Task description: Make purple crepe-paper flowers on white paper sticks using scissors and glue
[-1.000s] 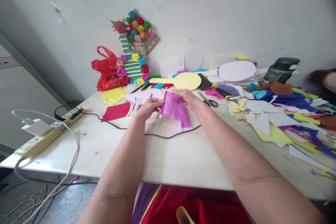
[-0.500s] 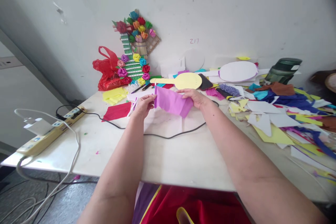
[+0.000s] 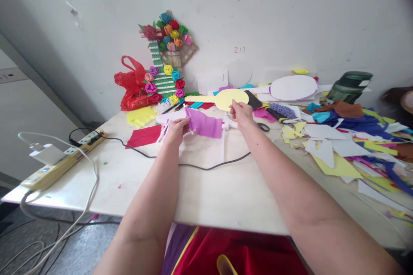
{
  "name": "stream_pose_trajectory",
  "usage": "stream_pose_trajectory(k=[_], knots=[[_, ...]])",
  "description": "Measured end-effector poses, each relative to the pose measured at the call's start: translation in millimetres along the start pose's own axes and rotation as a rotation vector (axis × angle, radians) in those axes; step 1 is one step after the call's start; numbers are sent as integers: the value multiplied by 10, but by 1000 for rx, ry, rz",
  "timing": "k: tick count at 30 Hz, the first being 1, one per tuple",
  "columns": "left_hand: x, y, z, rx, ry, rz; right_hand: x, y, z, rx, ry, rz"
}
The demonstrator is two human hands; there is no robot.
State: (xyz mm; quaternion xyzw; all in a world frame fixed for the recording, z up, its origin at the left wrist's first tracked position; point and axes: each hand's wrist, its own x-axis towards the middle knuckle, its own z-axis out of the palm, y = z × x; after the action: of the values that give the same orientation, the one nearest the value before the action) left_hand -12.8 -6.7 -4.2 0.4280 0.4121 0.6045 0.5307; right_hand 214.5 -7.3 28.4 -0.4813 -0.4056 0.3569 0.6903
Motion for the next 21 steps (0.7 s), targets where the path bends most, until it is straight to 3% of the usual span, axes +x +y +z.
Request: stream_pose_trajectory(k=[5,12,21], knots=[[17,-17,-15,34,3,3,-87,-13,85,-59,-114,-69],[65,-56,-49,-38,-27,21,-201,-80,150,-239,-433,-58],[73,-57,-42,-87,-29,13,-252,-96,154,-361,-589,-222]])
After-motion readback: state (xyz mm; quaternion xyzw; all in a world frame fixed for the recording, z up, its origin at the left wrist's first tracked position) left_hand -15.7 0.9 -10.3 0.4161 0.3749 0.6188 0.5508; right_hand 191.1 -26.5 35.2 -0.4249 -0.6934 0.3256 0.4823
